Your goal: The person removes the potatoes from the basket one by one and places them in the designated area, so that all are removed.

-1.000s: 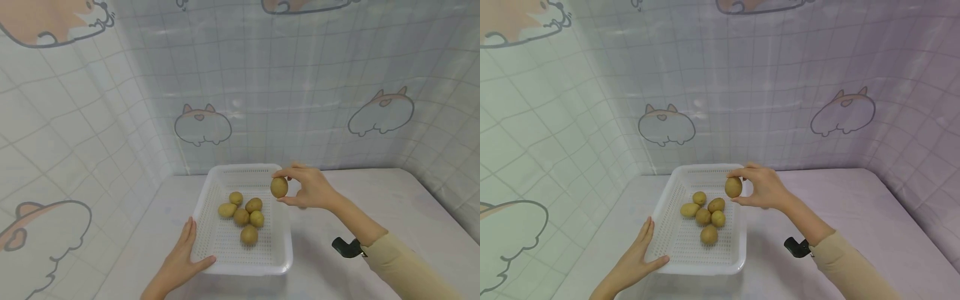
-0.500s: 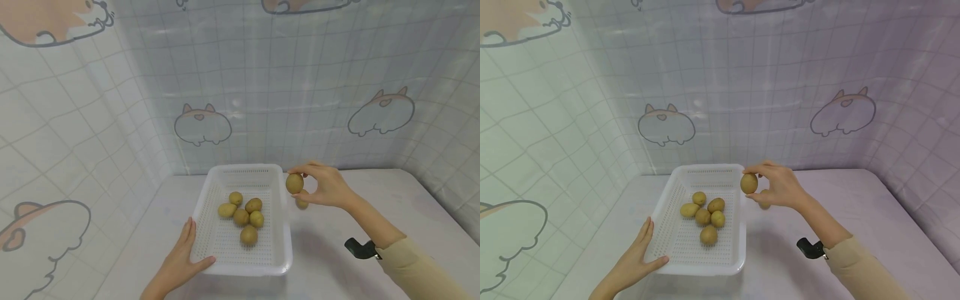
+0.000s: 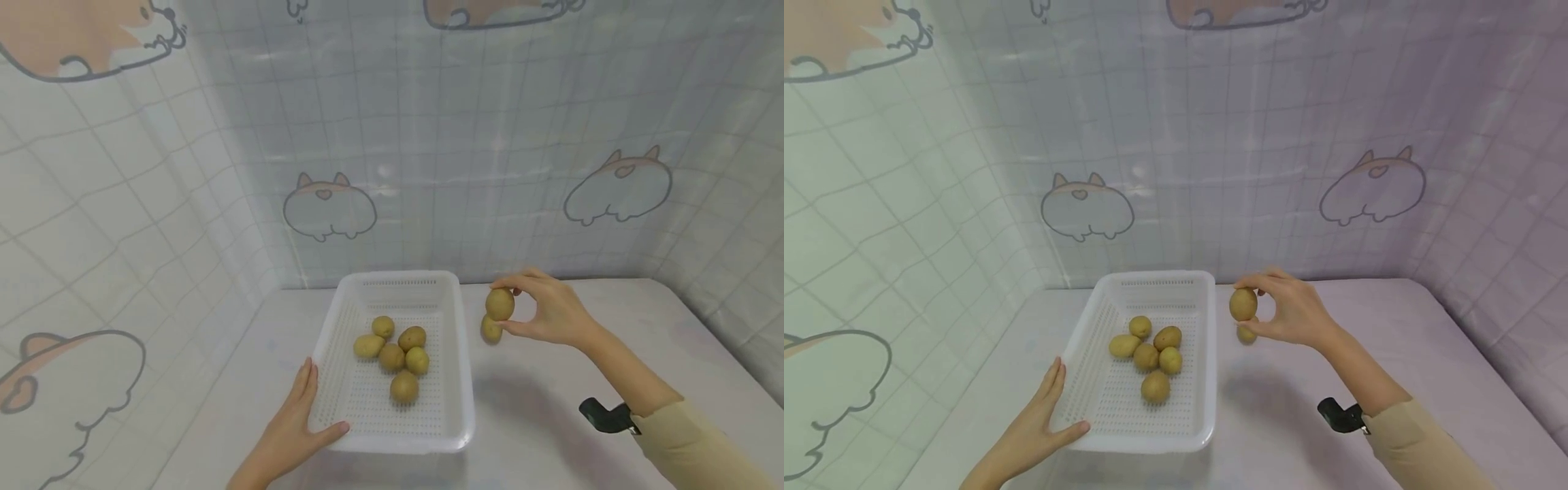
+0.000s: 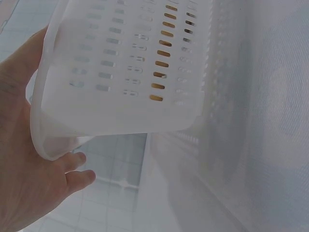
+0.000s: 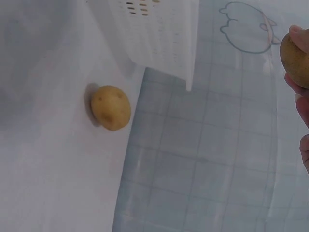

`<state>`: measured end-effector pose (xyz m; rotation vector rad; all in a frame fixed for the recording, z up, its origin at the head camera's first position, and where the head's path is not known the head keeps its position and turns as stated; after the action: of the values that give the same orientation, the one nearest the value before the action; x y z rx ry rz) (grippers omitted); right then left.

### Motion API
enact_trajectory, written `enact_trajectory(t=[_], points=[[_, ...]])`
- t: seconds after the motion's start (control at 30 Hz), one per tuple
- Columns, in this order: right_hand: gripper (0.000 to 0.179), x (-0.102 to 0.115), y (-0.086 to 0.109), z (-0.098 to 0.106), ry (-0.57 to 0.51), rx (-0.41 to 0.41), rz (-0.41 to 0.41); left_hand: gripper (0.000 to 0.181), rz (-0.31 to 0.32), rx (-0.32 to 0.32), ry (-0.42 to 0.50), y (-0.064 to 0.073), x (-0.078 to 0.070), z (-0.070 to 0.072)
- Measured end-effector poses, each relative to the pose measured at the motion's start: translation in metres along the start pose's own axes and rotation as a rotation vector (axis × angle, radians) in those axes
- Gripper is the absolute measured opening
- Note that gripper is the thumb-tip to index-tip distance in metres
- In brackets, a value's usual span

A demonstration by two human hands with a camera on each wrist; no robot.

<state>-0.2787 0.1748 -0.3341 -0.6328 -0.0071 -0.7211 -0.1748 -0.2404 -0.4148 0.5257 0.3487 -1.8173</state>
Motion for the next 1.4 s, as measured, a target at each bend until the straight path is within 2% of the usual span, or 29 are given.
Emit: enact_trajectory(t=[0.23,0.47,0.77,1.4], points=[[0.058,-0.006,0.01,0.003,0.018,-0.004,-0.034,0.112,-0.007,-0.014,0.001,0.001,0.001,-0.001],[0.056,-0.013,0.018,0.007,0.048,-0.016,-0.049,0.113,0.017,0.002,0.01,0.001,0.002,-0.003],[0.057,-0.027,0.03,0.01,0.079,-0.032,-0.09,0.114,0.018,-0.003,-0.001,0.0,0.002,-0.003],[0.06,-0.061,0.052,-0.002,0.109,0.007,-0.208,0.113,0.024,0.0,0.002,-0.001,0.004,-0.005]])
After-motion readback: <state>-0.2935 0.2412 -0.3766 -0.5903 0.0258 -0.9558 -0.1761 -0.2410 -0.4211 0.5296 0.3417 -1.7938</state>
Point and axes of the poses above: each hand's wrist, its own y-axis away from the middle knuckle, its own z-axis out of the back of the hand, x = y × z, the point moved 3 cm from there along -y, towards the middle knuckle, and after that the axes turned 10 degrees about x, right-handed, at the moved point
